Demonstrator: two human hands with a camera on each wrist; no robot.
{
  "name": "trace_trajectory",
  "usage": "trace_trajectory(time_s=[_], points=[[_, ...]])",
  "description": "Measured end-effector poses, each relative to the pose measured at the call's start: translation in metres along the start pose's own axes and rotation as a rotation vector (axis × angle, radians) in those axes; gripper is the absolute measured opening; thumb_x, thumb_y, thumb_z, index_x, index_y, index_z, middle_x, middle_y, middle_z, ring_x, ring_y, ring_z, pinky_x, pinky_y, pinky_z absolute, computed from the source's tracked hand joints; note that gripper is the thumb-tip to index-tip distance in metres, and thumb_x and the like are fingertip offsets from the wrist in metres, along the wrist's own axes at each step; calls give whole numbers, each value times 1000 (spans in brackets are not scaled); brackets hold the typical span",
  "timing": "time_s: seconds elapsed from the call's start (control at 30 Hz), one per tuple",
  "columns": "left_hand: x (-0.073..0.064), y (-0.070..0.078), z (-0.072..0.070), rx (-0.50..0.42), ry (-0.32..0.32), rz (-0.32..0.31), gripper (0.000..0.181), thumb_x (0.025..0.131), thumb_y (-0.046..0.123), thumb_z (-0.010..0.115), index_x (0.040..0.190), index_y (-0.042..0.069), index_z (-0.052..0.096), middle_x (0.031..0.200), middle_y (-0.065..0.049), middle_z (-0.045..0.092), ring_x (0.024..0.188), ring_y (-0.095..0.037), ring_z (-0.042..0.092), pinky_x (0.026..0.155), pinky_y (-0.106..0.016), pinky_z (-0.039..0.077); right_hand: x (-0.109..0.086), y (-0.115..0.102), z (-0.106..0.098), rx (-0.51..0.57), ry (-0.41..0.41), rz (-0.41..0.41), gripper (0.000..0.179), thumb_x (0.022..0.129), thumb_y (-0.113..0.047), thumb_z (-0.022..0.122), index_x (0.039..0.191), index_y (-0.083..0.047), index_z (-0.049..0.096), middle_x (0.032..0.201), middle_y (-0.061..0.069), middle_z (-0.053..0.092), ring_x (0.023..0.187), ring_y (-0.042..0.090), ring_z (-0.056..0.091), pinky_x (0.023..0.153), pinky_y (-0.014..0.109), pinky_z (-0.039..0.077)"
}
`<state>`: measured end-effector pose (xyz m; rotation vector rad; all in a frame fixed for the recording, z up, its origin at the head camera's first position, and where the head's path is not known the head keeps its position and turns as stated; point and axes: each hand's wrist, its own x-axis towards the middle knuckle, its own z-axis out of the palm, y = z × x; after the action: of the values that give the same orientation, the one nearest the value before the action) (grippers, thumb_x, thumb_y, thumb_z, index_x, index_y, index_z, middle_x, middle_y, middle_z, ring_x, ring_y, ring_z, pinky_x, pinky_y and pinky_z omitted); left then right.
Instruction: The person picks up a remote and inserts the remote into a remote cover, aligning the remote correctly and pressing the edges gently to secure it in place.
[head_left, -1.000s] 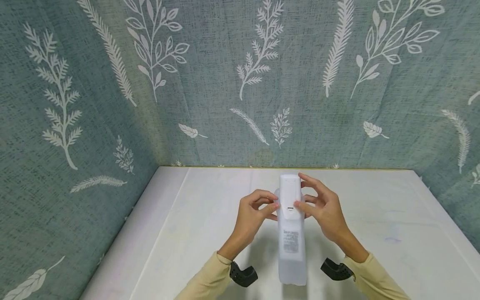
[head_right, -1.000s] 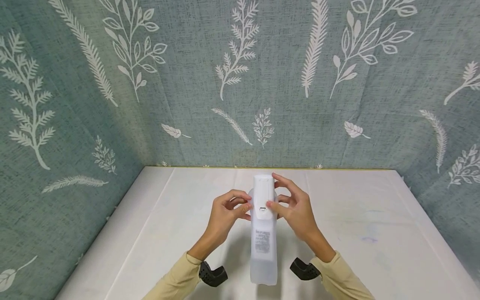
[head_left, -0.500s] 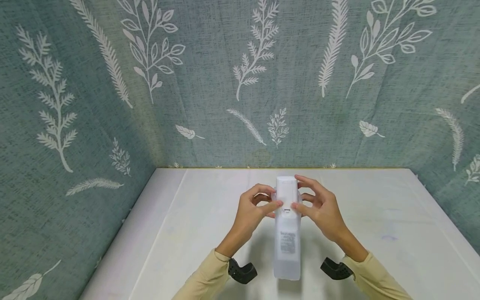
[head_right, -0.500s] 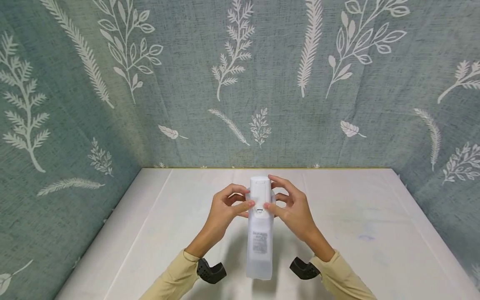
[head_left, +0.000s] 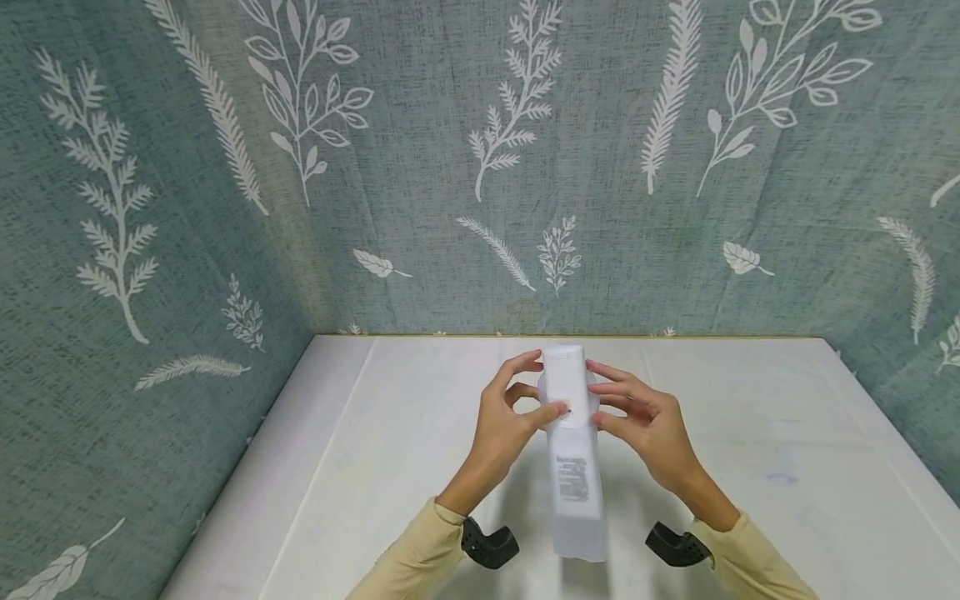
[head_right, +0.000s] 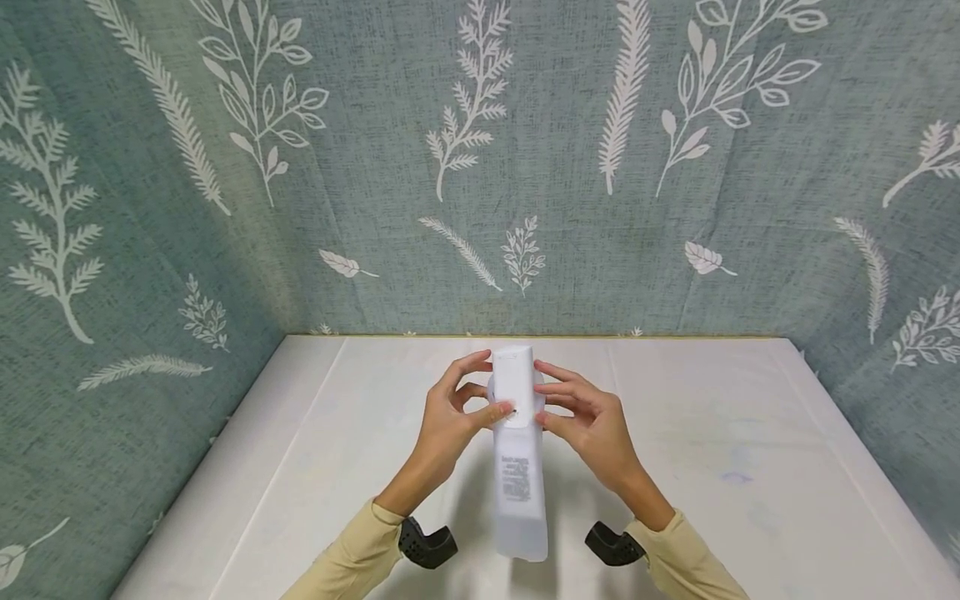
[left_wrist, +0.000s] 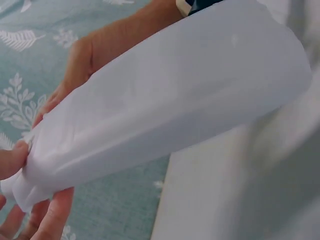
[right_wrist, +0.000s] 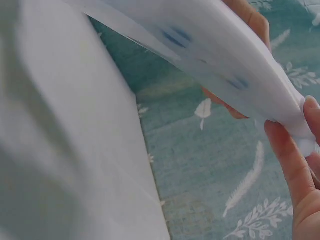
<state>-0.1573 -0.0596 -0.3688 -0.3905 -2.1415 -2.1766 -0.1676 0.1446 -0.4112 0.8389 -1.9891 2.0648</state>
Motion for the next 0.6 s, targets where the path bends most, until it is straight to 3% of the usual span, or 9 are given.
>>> trace_trajectory(time_s=[0.23,0.4,0.6], points=[[0,-6,-2,8,-24,29,68,77,-5,74,139,4,47,126,-15,51,92,-29,57,60,-33,57,-2,4,2,-4,20,-4,13,82,12,66,95,10,67,136,20,48,106,25,61,75,39,57],[-1,-10,-3,15,-44,35,68,76,-7,74,138,4,48,126,-16,51,91,-31,57,59,-38,58,-3,5,4,-32,12,-31,10,83,13,63,91,7,66,134,22,49,102,23,62,66,41,58],[7,-25,-6,68,-38,86,71,76,-5,75,139,12,49,127,-11,52,92,-29,58,64,-29,56,0,3,8,-51,12,-8,8,85,9,64,91,4,64,133,19,47,97,23,64,62,42,58]])
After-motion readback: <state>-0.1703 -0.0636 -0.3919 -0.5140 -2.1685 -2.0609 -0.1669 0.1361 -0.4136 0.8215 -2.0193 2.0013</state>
